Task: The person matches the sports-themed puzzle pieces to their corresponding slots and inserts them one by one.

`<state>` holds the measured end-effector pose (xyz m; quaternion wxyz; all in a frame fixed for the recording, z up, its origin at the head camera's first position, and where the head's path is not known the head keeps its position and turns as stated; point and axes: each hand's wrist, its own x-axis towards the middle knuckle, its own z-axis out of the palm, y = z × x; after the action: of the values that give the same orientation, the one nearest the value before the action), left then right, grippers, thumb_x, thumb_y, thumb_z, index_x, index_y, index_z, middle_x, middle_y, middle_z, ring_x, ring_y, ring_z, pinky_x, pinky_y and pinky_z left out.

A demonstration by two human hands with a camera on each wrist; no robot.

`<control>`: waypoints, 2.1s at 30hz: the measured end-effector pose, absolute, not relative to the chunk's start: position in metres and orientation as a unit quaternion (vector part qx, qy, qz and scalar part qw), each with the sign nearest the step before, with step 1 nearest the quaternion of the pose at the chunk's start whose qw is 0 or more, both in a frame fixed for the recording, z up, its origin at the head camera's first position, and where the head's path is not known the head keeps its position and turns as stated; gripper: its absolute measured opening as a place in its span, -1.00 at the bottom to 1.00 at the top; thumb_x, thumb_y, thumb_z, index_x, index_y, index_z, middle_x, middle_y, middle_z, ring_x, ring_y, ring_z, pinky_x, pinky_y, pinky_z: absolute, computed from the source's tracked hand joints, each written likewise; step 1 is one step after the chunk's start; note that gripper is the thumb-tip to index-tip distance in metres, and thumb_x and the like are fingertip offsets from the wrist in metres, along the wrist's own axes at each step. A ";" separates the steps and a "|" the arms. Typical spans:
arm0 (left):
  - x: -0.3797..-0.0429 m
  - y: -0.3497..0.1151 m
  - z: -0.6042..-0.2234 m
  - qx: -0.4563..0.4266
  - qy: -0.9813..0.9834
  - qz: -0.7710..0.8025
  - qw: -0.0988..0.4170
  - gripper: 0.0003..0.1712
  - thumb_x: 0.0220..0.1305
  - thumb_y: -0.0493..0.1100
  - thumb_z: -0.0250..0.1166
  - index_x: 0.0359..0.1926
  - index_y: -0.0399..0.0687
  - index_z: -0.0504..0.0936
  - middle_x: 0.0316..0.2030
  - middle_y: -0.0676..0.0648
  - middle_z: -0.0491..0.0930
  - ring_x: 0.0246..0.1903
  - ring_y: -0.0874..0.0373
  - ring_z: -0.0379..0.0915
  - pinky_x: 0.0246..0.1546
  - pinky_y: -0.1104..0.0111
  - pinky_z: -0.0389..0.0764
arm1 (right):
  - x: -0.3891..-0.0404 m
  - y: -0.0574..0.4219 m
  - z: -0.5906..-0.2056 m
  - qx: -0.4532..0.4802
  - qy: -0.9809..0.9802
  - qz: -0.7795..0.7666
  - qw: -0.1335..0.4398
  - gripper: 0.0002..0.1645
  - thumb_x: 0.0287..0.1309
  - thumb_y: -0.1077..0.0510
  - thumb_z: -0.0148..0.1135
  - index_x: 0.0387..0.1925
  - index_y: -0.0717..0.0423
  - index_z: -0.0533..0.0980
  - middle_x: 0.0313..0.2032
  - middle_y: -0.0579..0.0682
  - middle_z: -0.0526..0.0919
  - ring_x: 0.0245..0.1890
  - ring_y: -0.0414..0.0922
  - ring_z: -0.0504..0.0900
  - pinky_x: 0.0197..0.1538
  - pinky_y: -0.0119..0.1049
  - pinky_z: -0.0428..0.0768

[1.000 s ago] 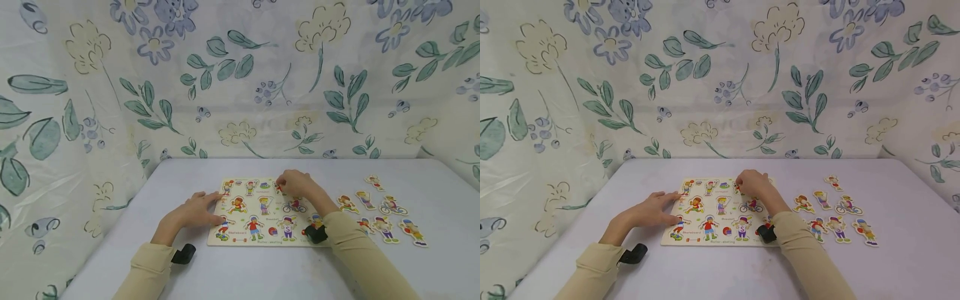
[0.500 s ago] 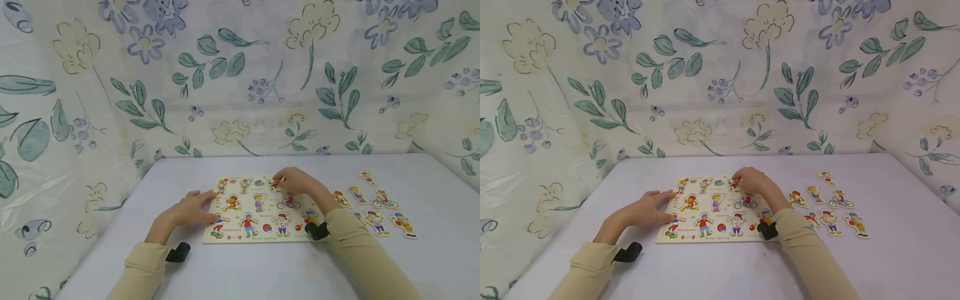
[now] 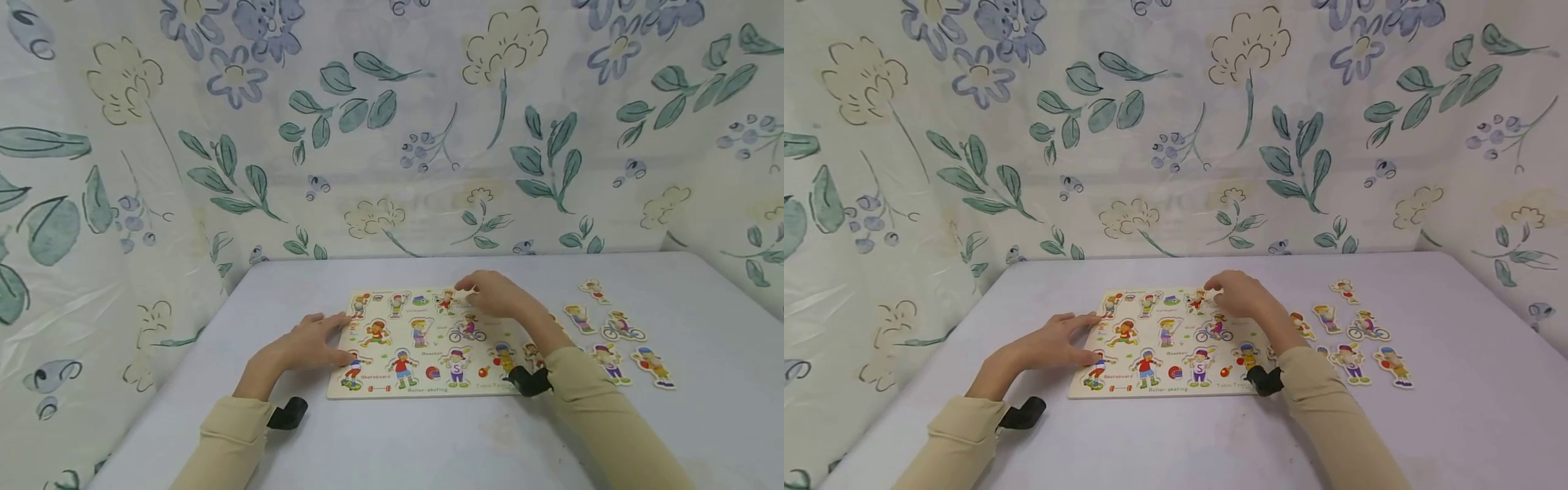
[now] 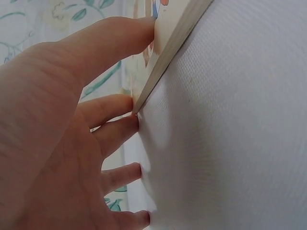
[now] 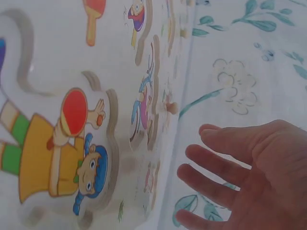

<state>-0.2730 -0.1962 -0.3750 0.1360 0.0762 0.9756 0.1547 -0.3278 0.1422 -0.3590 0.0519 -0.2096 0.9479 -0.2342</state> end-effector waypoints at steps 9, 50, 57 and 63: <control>-0.274 -0.195 -0.376 0.074 0.974 0.161 0.138 -0.01 0.10 0.26 0.41 0.48 0.08 0.25 0.45 -0.41 0.08 0.42 -0.42 -0.03 0.20 -0.38 0.25 | -0.320 0.154 -0.352 -0.205 0.940 -0.272 0.026 -0.56 0.39 0.24 0.05 0.24 0.23 0.48 0.15 0.24 0.55 0.11 0.12 0.53 0.15 0.01 0.55; -0.273 -0.195 -0.374 0.072 0.976 0.149 0.140 0.01 0.10 0.28 0.38 0.49 0.05 0.23 0.44 -0.44 0.07 0.40 -0.49 -0.02 0.17 -0.42 0.24 | -0.326 0.225 -0.344 -0.139 0.945 -0.295 -0.035 -0.52 0.45 0.14 0.01 0.30 0.25 0.41 0.27 0.32 0.42 0.27 0.27 0.35 0.25 0.23 0.40; -0.273 -0.194 -0.372 0.074 0.976 0.148 0.141 0.02 0.10 0.28 0.38 0.50 0.06 0.22 0.44 -0.45 0.06 0.39 -0.49 -0.02 0.16 -0.43 0.24 | -0.328 0.243 -0.347 -0.147 0.939 -0.309 -0.027 -0.53 0.49 0.16 -0.09 0.30 0.31 0.38 0.28 0.34 0.41 0.28 0.29 0.35 0.25 0.25 0.40; -0.273 -0.195 -0.373 0.077 0.976 0.145 0.144 0.02 0.11 0.30 0.37 0.50 0.05 0.21 0.44 -0.45 0.06 0.39 -0.50 -0.03 0.17 -0.43 0.23 | -0.329 0.259 -0.345 -0.134 0.942 -0.307 -0.015 -0.49 0.53 0.12 -0.16 0.34 0.31 0.34 0.32 0.37 0.35 0.31 0.35 0.29 0.27 0.30 0.33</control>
<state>-0.2732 -0.1946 -0.3726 0.1436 0.0769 0.9759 0.1452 -0.3291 0.2587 -0.3445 -0.0150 -0.1338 0.9421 -0.3071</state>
